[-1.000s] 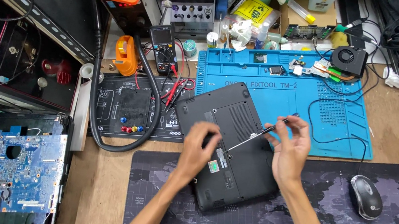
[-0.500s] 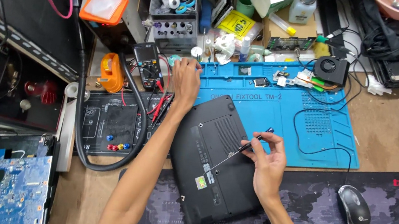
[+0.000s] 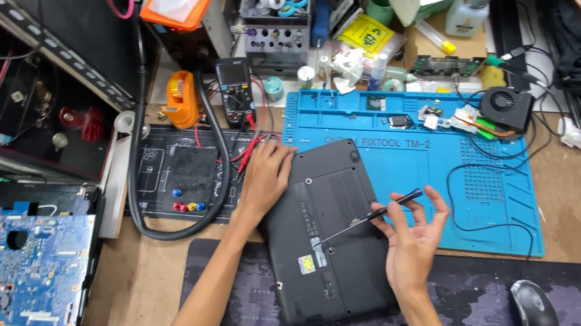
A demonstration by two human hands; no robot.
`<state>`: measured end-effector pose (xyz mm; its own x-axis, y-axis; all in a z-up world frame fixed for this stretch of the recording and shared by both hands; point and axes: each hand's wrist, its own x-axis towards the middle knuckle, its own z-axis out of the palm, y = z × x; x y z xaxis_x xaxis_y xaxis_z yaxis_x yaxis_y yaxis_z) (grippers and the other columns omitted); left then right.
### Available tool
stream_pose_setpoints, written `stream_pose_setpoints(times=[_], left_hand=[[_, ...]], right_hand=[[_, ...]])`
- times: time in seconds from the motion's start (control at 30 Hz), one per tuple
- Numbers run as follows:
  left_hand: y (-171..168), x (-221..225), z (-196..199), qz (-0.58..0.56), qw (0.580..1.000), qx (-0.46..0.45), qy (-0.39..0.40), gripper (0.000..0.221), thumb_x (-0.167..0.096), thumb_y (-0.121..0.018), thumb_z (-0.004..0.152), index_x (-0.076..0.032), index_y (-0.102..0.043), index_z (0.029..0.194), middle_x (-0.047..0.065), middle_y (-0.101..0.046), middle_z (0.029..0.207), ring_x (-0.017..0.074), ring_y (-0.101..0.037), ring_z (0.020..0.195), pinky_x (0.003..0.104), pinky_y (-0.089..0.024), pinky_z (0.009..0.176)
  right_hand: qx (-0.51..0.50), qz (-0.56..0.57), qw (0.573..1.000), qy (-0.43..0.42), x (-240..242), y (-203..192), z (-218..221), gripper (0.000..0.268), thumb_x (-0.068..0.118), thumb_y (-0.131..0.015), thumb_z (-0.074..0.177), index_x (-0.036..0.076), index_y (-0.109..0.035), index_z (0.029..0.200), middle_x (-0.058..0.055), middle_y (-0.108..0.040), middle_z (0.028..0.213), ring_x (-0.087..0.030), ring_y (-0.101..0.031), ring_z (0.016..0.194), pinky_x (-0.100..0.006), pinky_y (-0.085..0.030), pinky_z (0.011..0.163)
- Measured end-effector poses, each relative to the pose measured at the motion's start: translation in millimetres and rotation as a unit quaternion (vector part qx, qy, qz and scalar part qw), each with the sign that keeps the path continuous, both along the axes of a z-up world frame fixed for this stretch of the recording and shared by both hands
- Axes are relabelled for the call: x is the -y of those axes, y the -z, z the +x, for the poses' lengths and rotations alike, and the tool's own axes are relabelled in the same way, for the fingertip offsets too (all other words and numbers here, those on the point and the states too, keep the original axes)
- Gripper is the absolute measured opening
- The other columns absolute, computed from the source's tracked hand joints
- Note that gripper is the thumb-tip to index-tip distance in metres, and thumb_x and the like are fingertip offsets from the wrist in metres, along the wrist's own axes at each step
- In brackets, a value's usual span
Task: Disassembling a laptop by removing screws from the bottom casing and prying it open.
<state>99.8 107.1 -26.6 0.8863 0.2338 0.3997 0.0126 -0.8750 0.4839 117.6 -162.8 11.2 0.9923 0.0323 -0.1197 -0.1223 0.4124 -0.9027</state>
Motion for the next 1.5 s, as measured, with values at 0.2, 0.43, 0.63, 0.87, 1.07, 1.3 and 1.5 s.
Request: stream_pose_setpoints(times=[0.2, 0.43, 0.63, 0.87, 1.07, 1.3, 1.5], left_hand=[[-4.0, 2.4, -29.8, -0.163, 0.985, 0.057, 0.013, 0.024, -0.014, -0.058, 0.101, -0.016, -0.071, 0.121, 0.007, -0.066, 0.106, 0.0278, -0.064, 0.105, 0.039, -0.046, 0.095], [-1.7, -1.8, -30.8, -0.193, 0.978, 0.074, 0.026, 0.024, -0.015, -0.057, 0.102, -0.014, -0.072, 0.121, 0.009, -0.067, 0.106, 0.0296, -0.064, 0.105, 0.040, -0.046, 0.095], [-8.2, -5.4, -31.3, -0.215, 0.972, 0.089, 0.033, 0.021, -0.010, -0.057, 0.101, -0.012, -0.072, 0.116, 0.010, -0.067, 0.102, 0.0323, -0.065, 0.100, 0.041, -0.048, 0.092], [-8.5, -5.6, -31.4, -0.229, 0.969, 0.095, 0.025, 0.019, -0.010, -0.060, 0.100, -0.012, -0.072, 0.114, 0.009, -0.067, 0.100, 0.0312, -0.065, 0.098, 0.039, -0.048, 0.089], [-5.8, -3.0, -28.4, -0.235, 0.968, 0.091, 0.013, 0.018, -0.011, -0.058, 0.101, -0.012, -0.072, 0.113, 0.008, -0.066, 0.099, 0.0294, -0.065, 0.098, 0.038, -0.047, 0.090], [-2.6, -1.6, -28.7, -0.219, 0.972, 0.089, 0.012, 0.020, -0.011, -0.055, 0.102, -0.015, -0.069, 0.116, 0.005, -0.063, 0.100, 0.0257, -0.064, 0.101, 0.036, -0.047, 0.090], [-15.0, 0.9, -30.4, -0.220, 0.973, 0.073, 0.007, 0.022, -0.011, -0.051, 0.099, -0.007, -0.068, 0.111, 0.009, -0.067, 0.106, 0.0291, -0.061, 0.101, 0.041, -0.043, 0.092]], right_hand=[[0.062, -0.037, 0.997, 0.030, -15.0, -12.3, 6.8, 0.048, 0.004, -0.064, 0.102, 0.018, -0.034, 0.138, -0.012, -0.059, 0.116, -0.033, -0.075, 0.092, -0.045, -0.067, 0.083], [0.302, -0.089, 0.949, 0.035, -90.0, -85.6, 19.6, 0.038, -0.010, -0.057, 0.105, 0.011, -0.033, 0.126, -0.022, -0.057, 0.112, -0.047, -0.074, 0.097, -0.054, -0.068, 0.085], [0.531, -0.112, 0.840, 0.017, -174.5, -104.4, 48.5, 0.025, -0.018, -0.070, 0.094, -0.004, -0.052, 0.106, -0.021, -0.068, 0.104, -0.037, -0.075, 0.097, -0.041, -0.065, 0.077], [0.633, -0.161, 0.757, -0.001, -243.7, -88.8, 93.0, 0.017, -0.017, -0.071, 0.094, -0.001, -0.067, 0.101, -0.021, -0.076, 0.107, -0.035, -0.076, 0.092, -0.040, -0.063, 0.075], [0.635, -0.198, 0.746, -0.018, -260.5, -74.8, 116.2, 0.015, -0.016, -0.066, 0.097, -0.002, -0.067, 0.103, -0.019, -0.076, 0.108, -0.034, -0.075, 0.092, -0.040, -0.062, 0.075], [0.601, -0.301, 0.740, -0.021, -272.1, -50.1, 142.1, 0.019, -0.006, -0.072, 0.098, 0.012, -0.073, 0.104, -0.003, -0.077, 0.113, -0.018, -0.070, 0.106, -0.033, -0.054, 0.091], [0.610, -0.457, 0.647, -0.012, -263.8, -57.7, 132.5, 0.059, -0.010, -0.056, 0.084, 0.018, -0.058, 0.136, -0.018, -0.043, 0.149, -0.037, -0.041, 0.141, -0.053, -0.028, 0.112]])
